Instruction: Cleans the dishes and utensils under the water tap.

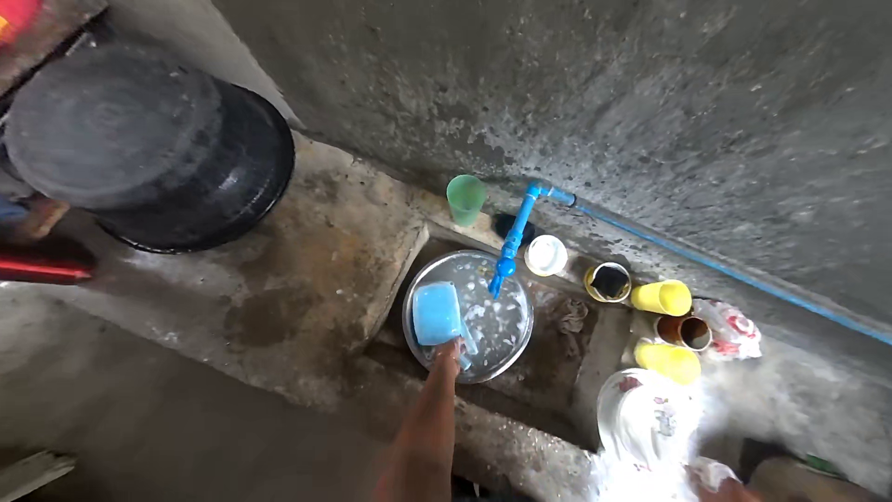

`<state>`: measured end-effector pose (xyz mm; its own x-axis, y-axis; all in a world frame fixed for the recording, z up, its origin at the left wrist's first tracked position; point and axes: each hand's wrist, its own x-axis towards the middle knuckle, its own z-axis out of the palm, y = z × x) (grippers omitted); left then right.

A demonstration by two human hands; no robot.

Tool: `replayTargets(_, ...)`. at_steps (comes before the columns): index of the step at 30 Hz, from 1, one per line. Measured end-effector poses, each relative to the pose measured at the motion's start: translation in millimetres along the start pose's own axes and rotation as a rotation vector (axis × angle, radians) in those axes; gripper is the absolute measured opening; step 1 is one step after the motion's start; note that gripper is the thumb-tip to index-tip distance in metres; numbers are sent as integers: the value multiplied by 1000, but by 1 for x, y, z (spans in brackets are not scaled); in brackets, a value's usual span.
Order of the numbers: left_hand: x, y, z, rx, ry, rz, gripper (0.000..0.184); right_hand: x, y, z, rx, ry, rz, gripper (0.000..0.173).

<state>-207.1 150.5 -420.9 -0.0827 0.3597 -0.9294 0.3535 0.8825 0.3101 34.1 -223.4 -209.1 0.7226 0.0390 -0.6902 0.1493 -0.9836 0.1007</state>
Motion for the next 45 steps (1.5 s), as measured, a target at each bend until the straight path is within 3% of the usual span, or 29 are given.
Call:
replayTargets(2,-6,9,1,304,57,72,48,-5,-25,-28,12,83,-43,55)
replayTargets(4,-20,20,-5,569,2,52,53,2,-58,-48,216,128,-233,54)
replayTargets(7,-32,19,-16,663,-129,-7,38,26,-147,-58,500,137,-536,51)
replayTargets(9,-51,16,-27,792,-172,41,43,45,-218,-58,585,182,-697,47)
replayTargets(12,-84,17,-43,896,-191,105,55,69,-315,-62,453,350,-816,37)
replayTargets(14,-99,19,-51,827,-252,111,51,88,-362,-57,191,436,-756,43)
replayTargets(17,-118,27,-62,591,-393,170,38,109,-396,-32,-168,258,-659,53)
replayTargets(23,-119,36,-67,59,-584,173,42,104,-409,-36,-155,61,-575,38)
replayTargets(24,-119,37,-63,118,-519,203,41,107,-409,-37,-164,50,-566,37)
replayTargets(26,-123,43,-53,518,-281,359,38,115,-408,-36,-164,66,-563,33)
replayTargets(28,-130,49,-47,778,-167,435,45,122,-410,-36,-135,78,-566,33)
replayTargets(31,-139,48,-46,717,-152,542,45,130,-414,-39,-41,79,-532,37)
replayTargets(33,-151,55,-51,772,-159,541,45,134,-407,-48,69,55,-499,38)
replayTargets(35,-150,55,-55,669,-198,525,41,127,-392,-62,286,31,-518,40)
replayTargets(37,-149,53,-56,437,-275,467,35,105,-373,-62,655,-25,-604,43)
replayTargets(40,-159,49,-50,204,-373,376,38,32,-343,-48,1075,-282,-630,33)
replayTargets(42,-175,51,-40,140,-430,355,41,-10,-328,-35,1038,-352,-673,31)
replayTargets(45,-199,50,-26,96,-498,354,43,-41,-322,-6,744,-260,-763,36)
